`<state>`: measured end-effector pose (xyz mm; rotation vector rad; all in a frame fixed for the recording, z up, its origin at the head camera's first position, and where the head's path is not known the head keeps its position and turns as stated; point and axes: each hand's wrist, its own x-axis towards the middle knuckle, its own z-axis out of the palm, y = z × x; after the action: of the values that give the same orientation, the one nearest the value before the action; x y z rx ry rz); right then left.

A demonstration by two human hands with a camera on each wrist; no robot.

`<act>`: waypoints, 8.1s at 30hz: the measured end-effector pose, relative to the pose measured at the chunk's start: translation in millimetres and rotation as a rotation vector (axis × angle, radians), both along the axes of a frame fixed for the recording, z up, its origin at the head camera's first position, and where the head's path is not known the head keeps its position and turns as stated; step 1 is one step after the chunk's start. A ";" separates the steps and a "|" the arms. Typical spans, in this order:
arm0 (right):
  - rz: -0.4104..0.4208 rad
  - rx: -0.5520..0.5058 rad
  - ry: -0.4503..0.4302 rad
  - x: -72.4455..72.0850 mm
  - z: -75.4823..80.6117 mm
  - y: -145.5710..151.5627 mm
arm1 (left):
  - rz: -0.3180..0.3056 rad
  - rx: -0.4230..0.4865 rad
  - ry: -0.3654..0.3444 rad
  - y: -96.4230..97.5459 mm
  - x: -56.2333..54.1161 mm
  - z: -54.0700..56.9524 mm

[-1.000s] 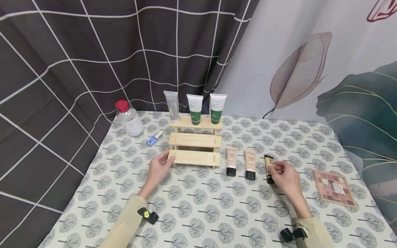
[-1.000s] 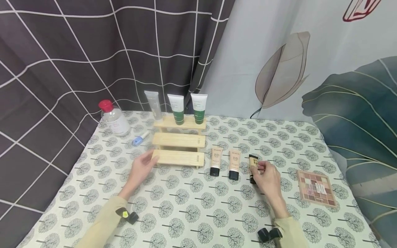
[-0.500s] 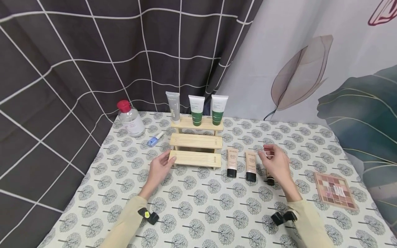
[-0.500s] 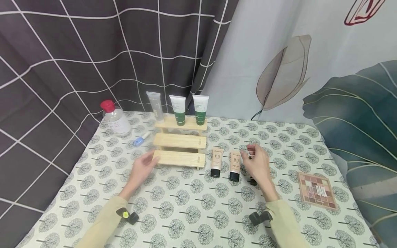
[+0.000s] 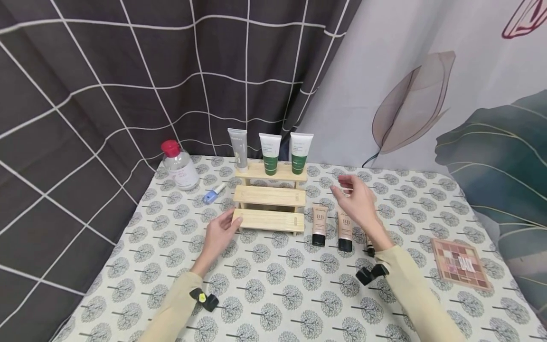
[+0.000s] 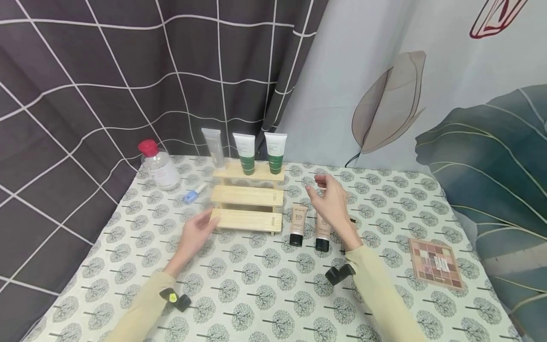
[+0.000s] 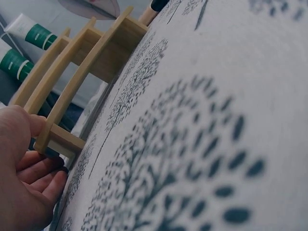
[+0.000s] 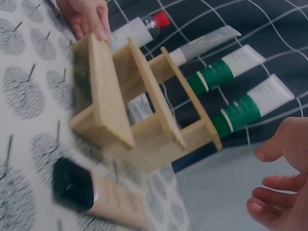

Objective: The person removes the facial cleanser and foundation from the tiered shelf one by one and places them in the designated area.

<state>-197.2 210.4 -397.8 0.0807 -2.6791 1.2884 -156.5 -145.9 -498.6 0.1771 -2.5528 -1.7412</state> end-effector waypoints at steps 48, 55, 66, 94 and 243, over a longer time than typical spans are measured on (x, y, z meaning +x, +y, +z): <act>0.082 -0.302 0.077 -60.3 -2.8 -82.0 | 0.011 -0.010 0.000 -0.3 0.1 -2.8; 0.074 -0.300 0.090 -59.9 -4.4 -75.0 | 0.001 -0.021 0.024 0.9 -0.1 -2.9; 0.034 -0.269 0.057 -56.5 1.6 -52.4 | -0.001 -0.016 0.016 -0.3 -0.9 -3.2; -0.071 -0.180 -0.294 -60.5 -48.8 -17.4 | 0.006 -0.016 0.018 1.4 1.7 -1.5; 0.042 -0.284 0.182 -49.1 -12.3 -96.9 | 0.023 0.001 0.025 1.7 2.1 -5.1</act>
<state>-246.3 113.5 -410.2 0.2082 -2.3320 1.5769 -154.4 -144.2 -503.7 0.1821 -2.5225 -1.7250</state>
